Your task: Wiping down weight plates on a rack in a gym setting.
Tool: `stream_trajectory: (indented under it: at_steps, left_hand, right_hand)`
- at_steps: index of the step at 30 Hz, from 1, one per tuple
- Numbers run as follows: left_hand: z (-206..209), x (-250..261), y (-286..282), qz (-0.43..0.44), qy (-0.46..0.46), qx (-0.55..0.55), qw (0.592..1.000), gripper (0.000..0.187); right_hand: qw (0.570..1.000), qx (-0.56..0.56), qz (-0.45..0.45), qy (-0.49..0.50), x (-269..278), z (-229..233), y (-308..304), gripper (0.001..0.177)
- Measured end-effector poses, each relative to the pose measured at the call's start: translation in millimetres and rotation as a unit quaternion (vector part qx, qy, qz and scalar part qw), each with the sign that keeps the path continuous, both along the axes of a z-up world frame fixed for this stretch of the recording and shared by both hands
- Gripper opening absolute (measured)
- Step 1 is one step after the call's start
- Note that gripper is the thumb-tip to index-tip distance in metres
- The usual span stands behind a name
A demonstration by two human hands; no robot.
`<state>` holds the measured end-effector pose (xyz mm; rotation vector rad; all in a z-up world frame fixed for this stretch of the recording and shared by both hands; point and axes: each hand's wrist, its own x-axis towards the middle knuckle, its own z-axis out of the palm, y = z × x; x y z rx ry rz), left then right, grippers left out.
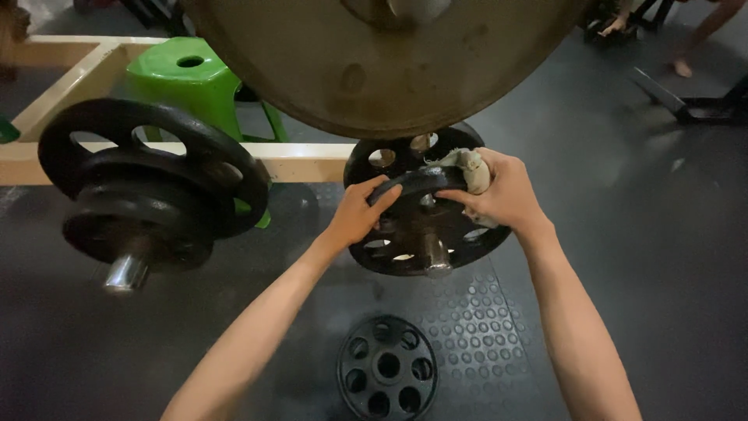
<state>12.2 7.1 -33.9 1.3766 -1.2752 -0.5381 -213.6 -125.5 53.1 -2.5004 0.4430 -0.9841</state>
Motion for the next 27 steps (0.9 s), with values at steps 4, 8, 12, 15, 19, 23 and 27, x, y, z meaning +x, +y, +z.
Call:
stream_trajectory:
  at_steps: [4,8,12,15,19,23,27]
  left_hand:
    - [-4.9,4.9,-10.5,0.033,-0.017,-0.008,0.999,0.054]
    - [0.1,-0.2,0.5,0.031,-0.020,0.008,0.999,0.054]
    - [7.2,1.1,1.6,0.025,-0.025,0.006,0.999,0.052]
    - [-0.1,-5.3,7.6,0.014,-0.026,0.022,0.999,0.051]
    - [1.1,5.7,-5.4,0.021,-0.053,-0.027,0.998,0.055]
    - [-4.5,2.1,1.5,0.021,-0.044,-0.017,0.999,0.062]
    - [-1.5,1.8,-1.8,0.020,-0.030,-0.003,0.999,0.063]
  right_hand:
    - [1.000,0.019,-0.001,-0.006,2.7,3.5,-0.6,0.042]
    - [0.998,0.068,0.001,-0.011,3.5,4.4,3.1,0.042]
    - [0.998,-0.056,-0.002,-0.021,1.8,-4.1,2.6,0.046]
    - [0.999,-0.005,-0.042,-0.021,-5.0,-10.7,11.1,0.046]
    - [1.000,0.000,0.000,-0.007,2.0,4.0,0.6,0.045]
    - [0.993,0.013,-0.042,0.111,3.9,7.3,-5.3,0.041]
    - [0.998,0.029,0.048,0.011,1.2,6.3,4.8,0.042]
